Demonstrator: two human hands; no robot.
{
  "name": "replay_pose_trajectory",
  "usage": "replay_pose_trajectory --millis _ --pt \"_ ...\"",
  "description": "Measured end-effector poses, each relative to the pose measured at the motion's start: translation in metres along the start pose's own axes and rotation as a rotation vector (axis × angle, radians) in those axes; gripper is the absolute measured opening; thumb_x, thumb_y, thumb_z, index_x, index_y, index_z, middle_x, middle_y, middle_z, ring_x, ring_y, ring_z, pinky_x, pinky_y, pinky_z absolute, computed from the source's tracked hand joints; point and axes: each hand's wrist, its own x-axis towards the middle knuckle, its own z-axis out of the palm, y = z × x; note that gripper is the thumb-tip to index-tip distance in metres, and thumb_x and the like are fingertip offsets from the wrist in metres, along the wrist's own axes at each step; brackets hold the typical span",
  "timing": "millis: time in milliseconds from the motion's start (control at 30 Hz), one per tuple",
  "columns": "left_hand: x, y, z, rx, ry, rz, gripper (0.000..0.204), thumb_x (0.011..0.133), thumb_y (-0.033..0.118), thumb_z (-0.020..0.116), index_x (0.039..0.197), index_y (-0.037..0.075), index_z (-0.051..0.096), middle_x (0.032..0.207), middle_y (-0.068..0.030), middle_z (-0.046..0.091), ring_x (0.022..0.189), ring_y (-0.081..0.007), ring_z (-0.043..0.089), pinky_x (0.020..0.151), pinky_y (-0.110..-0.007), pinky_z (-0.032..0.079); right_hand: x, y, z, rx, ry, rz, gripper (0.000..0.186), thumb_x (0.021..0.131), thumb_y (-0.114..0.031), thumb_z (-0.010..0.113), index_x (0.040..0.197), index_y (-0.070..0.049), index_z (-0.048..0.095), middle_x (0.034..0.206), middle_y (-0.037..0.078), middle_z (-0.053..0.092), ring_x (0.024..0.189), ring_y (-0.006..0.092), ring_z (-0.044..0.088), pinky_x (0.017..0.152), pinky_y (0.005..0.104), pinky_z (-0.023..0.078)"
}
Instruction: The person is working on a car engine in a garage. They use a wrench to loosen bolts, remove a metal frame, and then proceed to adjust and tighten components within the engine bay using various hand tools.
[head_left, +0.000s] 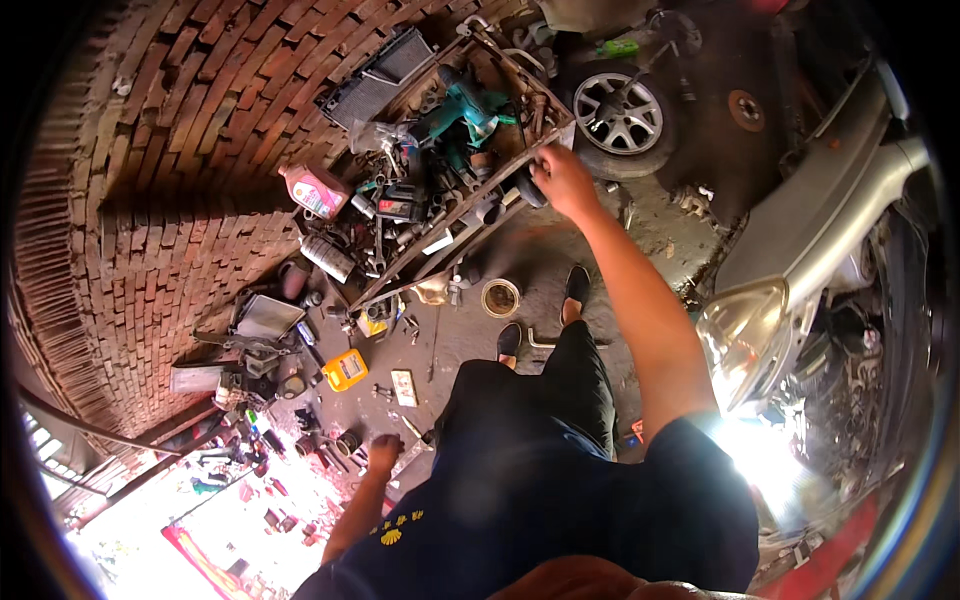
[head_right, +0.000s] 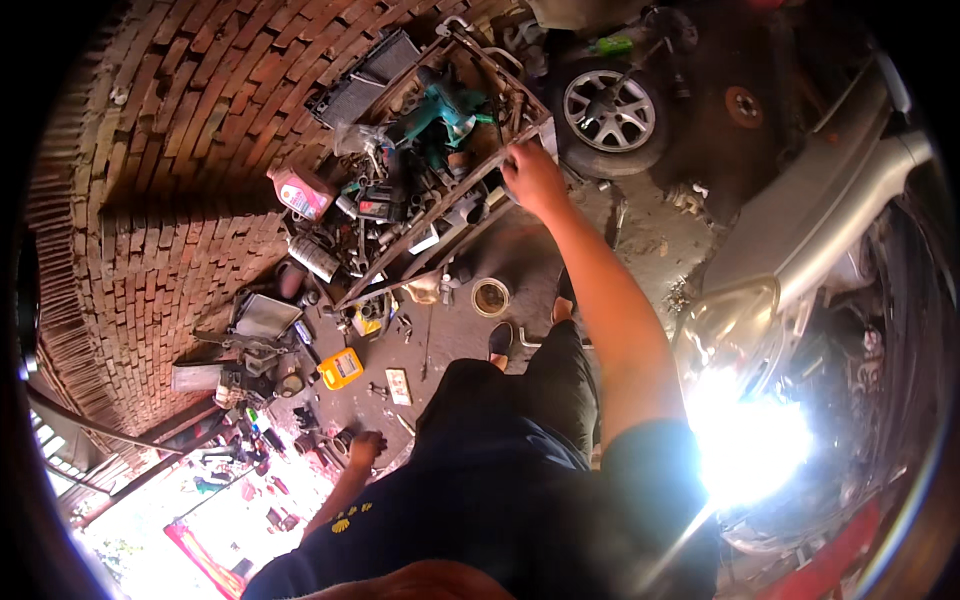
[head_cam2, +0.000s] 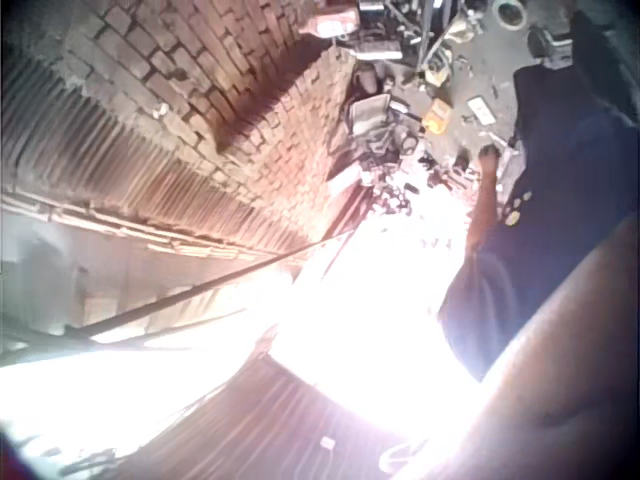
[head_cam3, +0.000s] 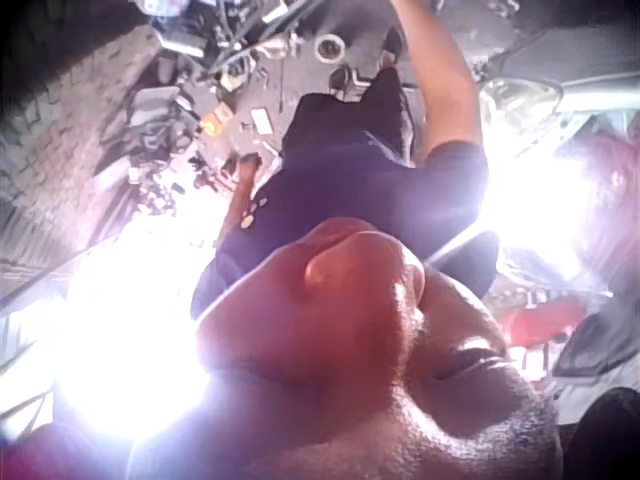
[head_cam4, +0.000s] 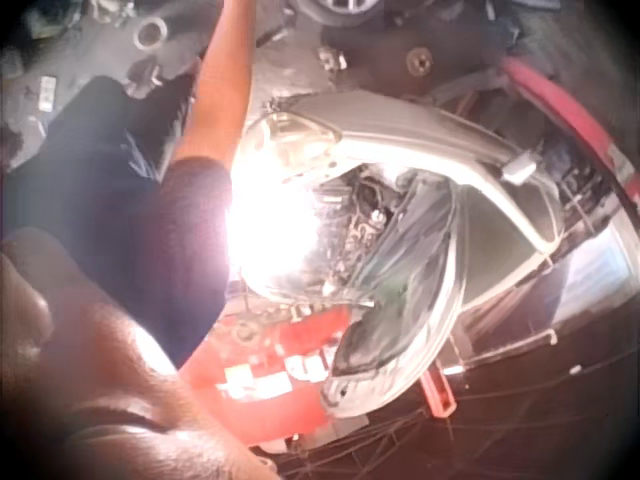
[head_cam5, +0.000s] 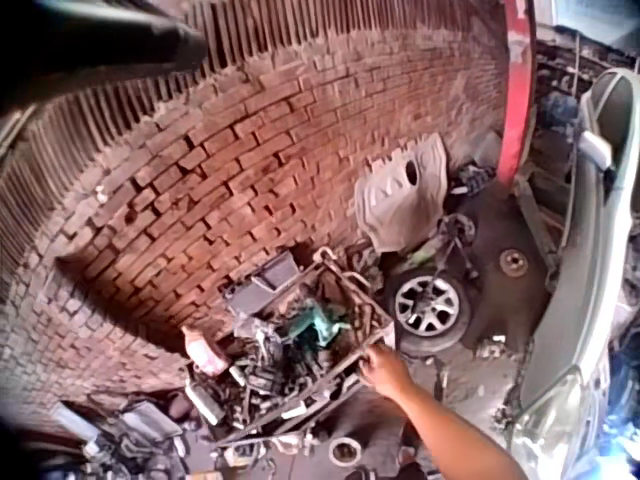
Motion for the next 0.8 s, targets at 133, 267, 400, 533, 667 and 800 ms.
replay_pose_trajectory --millis 133,267,400,533,667,800 --pt "-0.067 -0.009 0.051 -0.122 0.005 -0.068 0.034 0.100 0.030 0.064 0.110 -0.001 0.073 0.090 -0.0106 0.078 0.077 -0.0208 0.074 0.066 -0.033 0.056 0.087 0.044 0.035 -0.321 -0.070 -0.004 0.018 0.092 -0.016 0.064 0.106 -0.010 0.073 0.109 0.016 0.071 0.106 0.0368 0.068 0.090 0.0497 0.056" --pt "-0.116 0.016 0.109 -0.048 0.013 -0.082 0.031 0.100 0.026 0.066 0.105 -0.004 0.073 0.089 -0.0116 0.077 0.076 -0.0187 0.073 0.071 -0.034 0.058 0.126 0.090 0.063 -0.611 -0.102 -0.172 0.016 0.090 -0.015 0.063 0.101 -0.012 0.075 0.099 0.014 0.073 0.096 0.0350 0.072 0.081 0.0497 0.058" --pt "-0.145 0.026 0.129 -0.011 0.016 -0.114 0.035 0.101 0.029 0.065 0.106 -0.005 0.073 0.090 -0.0118 0.077 0.078 -0.0190 0.073 0.073 -0.035 0.058 0.144 0.087 0.085 -0.484 -0.199 -0.058 0.024 0.101 -0.023 0.054 0.104 -0.016 0.077 0.096 0.013 0.078 0.087 0.0360 0.075 0.076 0.0518 0.059" --pt "-0.145 0.016 0.120 0.032 0.044 -0.120 0.039 0.100 0.035 0.065 0.105 -0.002 0.075 0.090 -0.0115 0.078 0.080 -0.0200 0.074 0.075 -0.036 0.057 0.157 0.092 0.084 -0.464 -0.323 0.051 0.033 0.103 -0.027 0.048 0.120 -0.020 0.075 0.117 0.013 0.076 0.108 0.0358 0.072 0.092 0.0500 0.057" --pt "-0.144 0.006 0.108 -0.001 0.131 -0.160 0.039 0.100 0.037 0.065 0.102 0.000 0.076 0.087 -0.0106 0.076 0.077 -0.0194 0.072 0.074 -0.036 0.056 0.143 0.089 0.080 -0.401 -0.206 -0.068 0.037 0.092 -0.029 0.072 0.126 -0.015 0.071 0.123 0.011 0.073 0.110 0.0320 0.070 0.090 0.0455 0.057" --pt "-0.116 0.017 0.114 0.101 0.064 -0.081 0.044 0.100 0.043 0.060 0.099 0.002 0.076 0.090 -0.0135 0.077 0.080 -0.0261 0.075 0.075 -0.040 0.057 0.150 0.109 0.035 0.263 0.015 0.122 0.035 0.098 -0.032 0.071 0.120 -0.006 0.070 0.109 0.010 0.072 0.101 0.0244 0.071 0.085 0.0379 0.055"
